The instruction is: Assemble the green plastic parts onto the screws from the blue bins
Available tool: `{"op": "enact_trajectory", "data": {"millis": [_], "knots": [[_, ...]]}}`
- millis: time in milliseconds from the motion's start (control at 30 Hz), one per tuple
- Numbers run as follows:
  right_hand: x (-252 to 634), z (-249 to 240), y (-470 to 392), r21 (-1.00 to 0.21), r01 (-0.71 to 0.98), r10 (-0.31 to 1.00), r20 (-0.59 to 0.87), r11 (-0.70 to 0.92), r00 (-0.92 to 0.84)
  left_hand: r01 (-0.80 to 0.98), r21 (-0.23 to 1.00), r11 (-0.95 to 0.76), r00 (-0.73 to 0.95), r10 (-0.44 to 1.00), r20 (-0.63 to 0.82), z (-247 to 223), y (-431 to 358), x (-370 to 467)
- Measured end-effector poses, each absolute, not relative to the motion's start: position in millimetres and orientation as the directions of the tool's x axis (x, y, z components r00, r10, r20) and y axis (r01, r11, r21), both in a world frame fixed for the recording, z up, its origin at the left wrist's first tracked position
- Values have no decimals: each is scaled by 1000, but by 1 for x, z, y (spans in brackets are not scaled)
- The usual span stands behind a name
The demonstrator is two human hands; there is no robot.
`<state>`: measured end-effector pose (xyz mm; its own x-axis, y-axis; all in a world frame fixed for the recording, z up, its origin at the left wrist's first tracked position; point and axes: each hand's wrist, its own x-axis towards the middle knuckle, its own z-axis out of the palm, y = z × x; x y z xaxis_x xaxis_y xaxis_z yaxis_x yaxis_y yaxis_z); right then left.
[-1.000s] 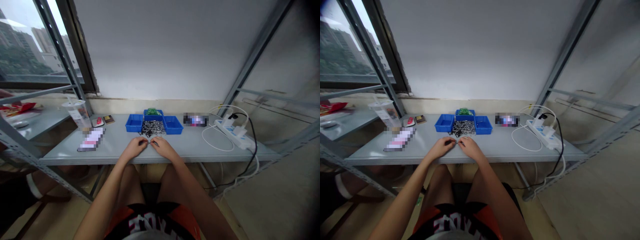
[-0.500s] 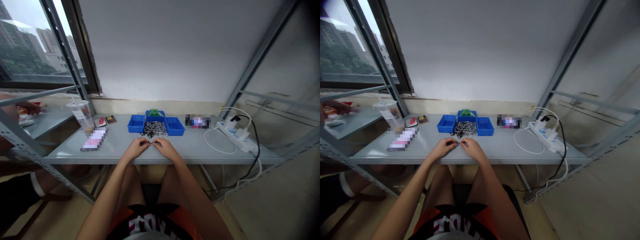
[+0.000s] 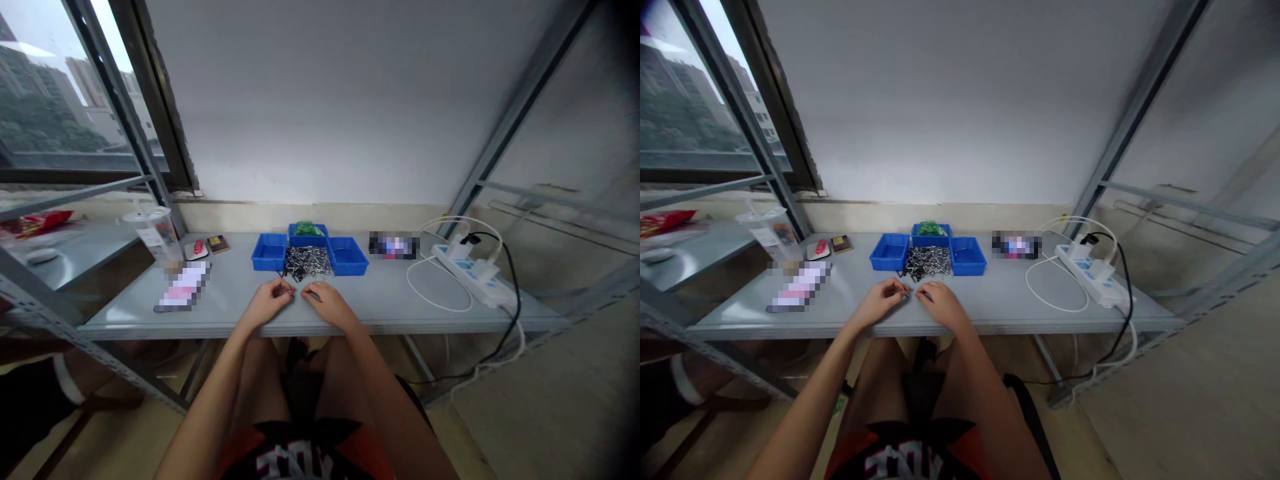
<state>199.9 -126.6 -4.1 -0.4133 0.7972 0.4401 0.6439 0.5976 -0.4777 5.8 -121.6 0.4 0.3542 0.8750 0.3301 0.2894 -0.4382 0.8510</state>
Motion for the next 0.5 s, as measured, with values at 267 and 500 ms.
{"op": "enact_trajectory", "data": {"millis": [267, 500], "knots": [[201, -4, -128, -490, 635, 799, 436, 597, -415, 304, 873, -382, 333, 901, 279, 6, -127, 8], [200, 2, -130, -555, 610, 824, 406, 565, -394, 451, 782, -431, 390, 883, 262, 6, -126, 11]]}}
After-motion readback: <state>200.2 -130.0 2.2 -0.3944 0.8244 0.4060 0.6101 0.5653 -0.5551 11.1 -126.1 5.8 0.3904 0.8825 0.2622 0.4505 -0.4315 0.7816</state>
